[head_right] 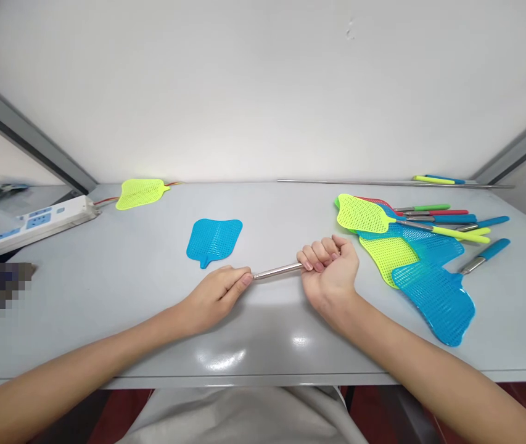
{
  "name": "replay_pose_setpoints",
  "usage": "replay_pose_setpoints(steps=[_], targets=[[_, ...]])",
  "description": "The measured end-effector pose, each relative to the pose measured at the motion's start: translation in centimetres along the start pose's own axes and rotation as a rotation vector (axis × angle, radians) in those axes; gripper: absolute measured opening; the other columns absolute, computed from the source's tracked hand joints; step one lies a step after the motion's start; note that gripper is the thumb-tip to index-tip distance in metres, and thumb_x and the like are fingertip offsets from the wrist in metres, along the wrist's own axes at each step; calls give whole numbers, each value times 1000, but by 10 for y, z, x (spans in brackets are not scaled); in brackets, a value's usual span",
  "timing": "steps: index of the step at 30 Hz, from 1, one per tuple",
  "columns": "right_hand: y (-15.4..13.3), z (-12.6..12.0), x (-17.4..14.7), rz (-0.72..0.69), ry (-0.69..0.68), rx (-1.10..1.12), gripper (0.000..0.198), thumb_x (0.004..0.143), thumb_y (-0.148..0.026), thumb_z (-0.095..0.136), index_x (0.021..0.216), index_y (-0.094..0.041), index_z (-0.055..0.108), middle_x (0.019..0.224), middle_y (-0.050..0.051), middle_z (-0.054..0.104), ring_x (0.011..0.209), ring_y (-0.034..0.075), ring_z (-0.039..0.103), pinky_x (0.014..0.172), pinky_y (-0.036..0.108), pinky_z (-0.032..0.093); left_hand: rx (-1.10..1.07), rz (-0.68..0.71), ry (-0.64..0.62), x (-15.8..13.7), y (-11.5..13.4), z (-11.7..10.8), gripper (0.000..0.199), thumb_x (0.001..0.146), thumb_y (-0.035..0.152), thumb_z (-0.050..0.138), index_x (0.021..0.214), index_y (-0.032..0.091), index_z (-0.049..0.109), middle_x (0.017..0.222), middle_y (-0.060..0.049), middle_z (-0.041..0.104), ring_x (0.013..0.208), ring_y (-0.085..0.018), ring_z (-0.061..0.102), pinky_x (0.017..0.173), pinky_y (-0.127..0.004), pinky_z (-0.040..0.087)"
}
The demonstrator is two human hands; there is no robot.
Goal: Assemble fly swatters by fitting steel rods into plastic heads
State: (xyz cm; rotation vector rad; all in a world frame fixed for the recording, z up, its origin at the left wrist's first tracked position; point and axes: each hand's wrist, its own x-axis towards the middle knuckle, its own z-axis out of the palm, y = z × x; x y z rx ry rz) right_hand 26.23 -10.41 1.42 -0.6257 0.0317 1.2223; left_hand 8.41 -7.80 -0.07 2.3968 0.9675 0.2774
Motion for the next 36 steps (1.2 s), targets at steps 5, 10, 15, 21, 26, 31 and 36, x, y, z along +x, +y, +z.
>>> replay_pose_setpoints(steps=[5,10,15,21,26,31,36], targets=[[1,3,-7,-71,-59,-32,34,68,-20,37,53,-18,7,43,-6,4,36,8,9,34,22,16,-6,14,-26,1,-1,1,33,87,33,18,58,18,24,52,4,32,51,-10,32,56,-26,27],[-5,7,-5,-35,-111,-51,35,69,-20,39,53,-18,8,43,-6,5,37,8,9,35,22,17,-22,-3,-38,0,0,0,34,87,34,19,58,17,25,52,4,32,51,-10,31,57,-26,28],[-16,7,5,122,-85,-49,34,69,-17,39,53,-18,9,44,-6,6,38,8,11,36,21,19,-60,22,-46,0,4,-1,33,86,34,20,58,18,27,52,4,32,51,-10,32,57,-25,29],[-25,5,19,211,-85,-55,32,67,-12,38,53,-19,10,43,-6,10,37,8,13,36,21,21,-58,56,-73,1,7,-4,34,86,37,21,59,18,31,53,4,34,51,-9,36,57,-24,29],[-52,5,37,88,-81,-4,28,63,-5,33,53,-19,10,41,-6,12,35,7,14,34,21,21,-42,93,-70,0,6,-5,36,86,35,20,56,17,29,51,4,33,50,-9,35,56,-24,29],[-74,1,50,21,-65,19,27,57,-2,32,54,-18,10,39,-7,15,33,7,15,33,20,20,-7,129,-72,0,5,-4,34,86,33,20,56,17,24,49,4,29,48,-9,32,55,-24,27],[-61,0,51,130,22,-31,26,54,1,29,54,-18,12,39,-6,16,32,6,17,33,20,22,13,183,-68,0,5,-5,33,86,31,22,57,17,28,50,4,33,50,-9,35,58,-24,28]])
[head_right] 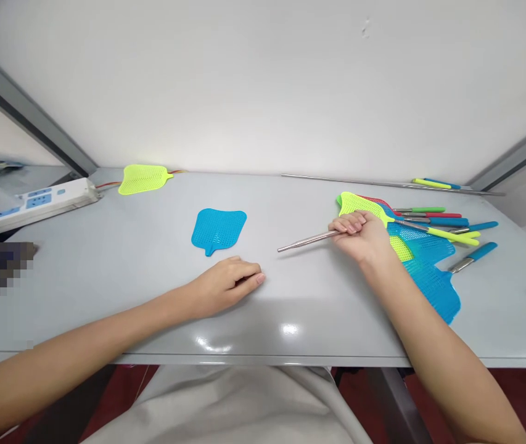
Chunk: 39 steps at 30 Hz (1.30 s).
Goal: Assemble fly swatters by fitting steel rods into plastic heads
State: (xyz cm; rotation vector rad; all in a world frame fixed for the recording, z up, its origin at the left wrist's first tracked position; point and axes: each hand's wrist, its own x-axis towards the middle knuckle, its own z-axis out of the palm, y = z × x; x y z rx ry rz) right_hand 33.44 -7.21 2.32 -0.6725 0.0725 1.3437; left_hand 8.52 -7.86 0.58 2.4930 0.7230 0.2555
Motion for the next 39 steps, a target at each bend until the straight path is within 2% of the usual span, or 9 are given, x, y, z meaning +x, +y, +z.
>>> replay_pose_setpoints(steps=[5,8,13,20,27,30,33,36,39], targets=[[13,2,-5,136,17,-66,26,58,0,31,54,-18,12,40,-6,17,33,6,19,34,19,26,6,22,6,0,0,0,32,86,30,23,58,17,34,52,3,37,53,-9,38,59,-23,29],[11,4,-7,141,-7,-84,26,59,-1,32,54,-18,13,41,-6,17,34,6,20,35,19,27,-5,33,10,0,0,0,33,86,30,22,58,18,33,51,3,36,50,-9,35,58,-23,29],[-9,4,-1,35,4,-34,24,63,-1,29,55,-18,13,42,-6,18,34,5,21,35,18,27,-25,28,28,-1,0,-3,33,86,31,21,57,18,30,51,3,34,50,-10,35,54,-24,27],[-50,-7,12,-214,74,116,20,70,-4,19,57,-19,15,39,-6,21,34,7,18,36,19,27,30,0,88,-1,-6,-12,33,86,33,23,58,18,29,53,3,35,51,-9,34,52,-23,25],[-66,-12,14,-248,83,115,18,71,-6,14,60,-20,16,41,-6,23,34,5,25,38,19,30,132,-55,144,0,-21,-31,34,86,34,20,62,18,38,59,2,40,56,-10,38,56,-24,29],[-61,-12,16,-235,95,108,17,70,-6,15,60,-20,17,43,-6,23,35,5,26,38,19,31,175,-100,179,-2,-32,-39,34,85,38,22,72,18,45,71,-1,47,69,-13,44,65,-25,34],[-51,-10,19,-197,109,93,17,69,-5,20,61,-20,20,46,-5,26,37,6,29,39,20,33,214,-172,160,-6,-44,-43,38,80,49,28,90,20,50,94,-5,48,90,-18,44,80,-31,34],[-38,-7,20,-103,125,63,17,68,-4,23,62,-20,23,51,-4,30,40,7,32,39,22,34,273,-303,127,-10,-53,-40,53,74,58,32,114,24,42,117,-9,39,107,-25,36,89,-39,29],[-26,-4,20,-46,160,35,16,66,-4,27,62,-19,23,52,-4,28,40,8,32,38,24,37,331,-411,122,-11,-59,-35,64,73,62,28,126,26,30,131,-11,26,121,-30,18,93,-46,20]])
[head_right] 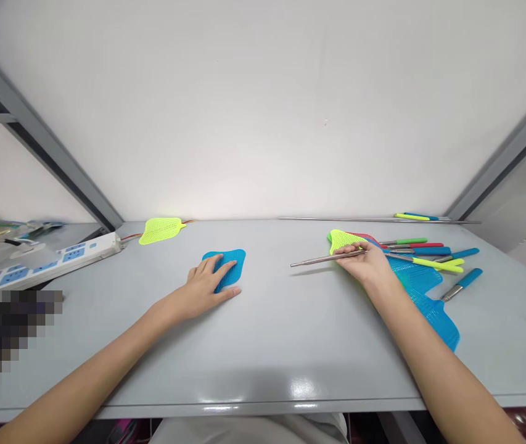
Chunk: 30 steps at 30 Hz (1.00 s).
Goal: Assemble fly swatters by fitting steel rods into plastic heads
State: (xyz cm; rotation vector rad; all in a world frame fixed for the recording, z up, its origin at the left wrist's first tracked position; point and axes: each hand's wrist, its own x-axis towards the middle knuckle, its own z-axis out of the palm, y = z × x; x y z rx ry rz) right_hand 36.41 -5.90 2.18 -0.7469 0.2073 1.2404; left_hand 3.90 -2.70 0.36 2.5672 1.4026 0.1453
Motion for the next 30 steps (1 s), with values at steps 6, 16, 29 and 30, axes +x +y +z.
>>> replay_pose_setpoints(steps=[6,16,29,30], targets=[[11,0,-4,10,-28,-29,15,64,-5,32,63,-19,28,56,-3,32,42,8,34,39,27,40,19,-140,23,11,-13,2,70,73,64,20,130,23,23,138,-13,15,125,-32,10,94,-48,16],[16,1,-11,23,-84,-62,19,65,-2,31,68,-20,27,59,-3,32,44,9,35,38,27,40,-19,-53,82,14,-15,-4,62,71,63,29,119,24,36,120,-9,40,109,-28,34,87,-41,26],[27,3,-15,104,-71,-82,16,68,-3,34,70,-19,34,64,0,37,52,10,39,43,29,45,16,-43,111,10,-3,2,69,64,68,32,107,15,42,108,-13,43,102,-29,36,84,-42,27],[29,3,-14,122,-70,-95,16,67,-3,34,69,-19,34,63,0,36,51,10,38,43,28,44,12,-43,105,10,-2,1,70,62,69,34,105,15,42,108,-13,43,102,-29,36,84,-42,27]])
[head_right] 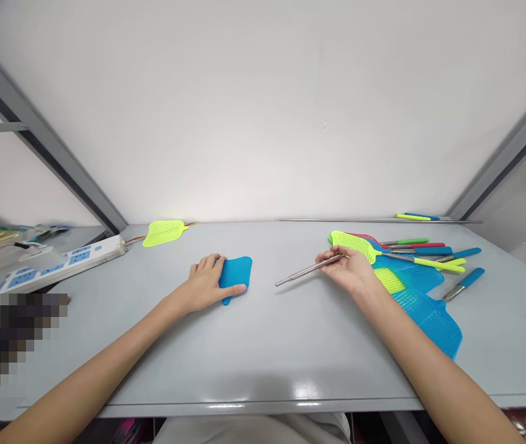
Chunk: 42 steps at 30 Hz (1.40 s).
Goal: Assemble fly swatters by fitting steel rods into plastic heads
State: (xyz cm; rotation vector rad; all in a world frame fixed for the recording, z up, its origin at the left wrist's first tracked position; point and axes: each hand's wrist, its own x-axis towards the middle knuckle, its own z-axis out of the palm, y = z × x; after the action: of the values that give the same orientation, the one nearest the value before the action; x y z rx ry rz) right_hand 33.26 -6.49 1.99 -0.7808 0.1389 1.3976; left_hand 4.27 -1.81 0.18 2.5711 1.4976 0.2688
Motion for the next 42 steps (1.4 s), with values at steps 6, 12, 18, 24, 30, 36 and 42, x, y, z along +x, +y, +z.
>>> replay_pose_setpoints(steps=[6,12,18,24,30,36,42], targets=[[6,-4,3,61,3,-36,16,66,-3,34,68,-19,33,63,-1,34,50,9,36,43,27,43,-30,-24,-11,0,1,-3,71,53,72,41,95,15,44,103,-13,45,99,-29,38,82,-41,29],[10,-5,5,72,-23,-74,14,69,-5,32,68,-19,31,62,-1,33,49,9,37,45,28,43,-72,-10,-52,-1,4,-4,76,52,71,44,105,17,41,108,-12,45,103,-29,37,82,-40,28],[14,-8,5,104,-57,-69,14,69,-5,33,68,-19,30,60,-1,31,48,8,34,44,27,41,-130,81,-80,-4,9,-8,80,59,64,46,125,23,25,121,-9,40,109,-26,35,91,-41,19],[15,-9,7,113,-68,-70,15,67,-4,34,67,-18,30,58,-2,31,48,8,33,45,26,40,-113,114,-63,-7,12,-11,70,61,52,51,122,22,31,113,-8,46,104,-26,40,90,-39,22],[15,-10,9,121,-76,-71,14,68,-5,34,67,-18,29,58,-2,30,47,8,33,45,27,40,-62,153,-94,-10,18,-19,61,65,44,48,120,22,35,111,-8,49,100,-27,44,83,-37,33],[15,-11,10,127,-82,-78,15,66,-4,35,67,-18,29,58,-2,30,47,8,33,46,27,40,-110,140,-76,-7,11,-22,50,71,41,43,117,22,38,95,-6,55,89,-22,50,74,-32,40],[15,-12,11,126,-95,-109,15,68,-5,34,67,-19,28,58,-2,30,45,8,33,44,27,39,-114,222,-29,1,4,-13,39,78,45,33,99,18,51,95,-7,52,87,-19,49,81,-33,36]])
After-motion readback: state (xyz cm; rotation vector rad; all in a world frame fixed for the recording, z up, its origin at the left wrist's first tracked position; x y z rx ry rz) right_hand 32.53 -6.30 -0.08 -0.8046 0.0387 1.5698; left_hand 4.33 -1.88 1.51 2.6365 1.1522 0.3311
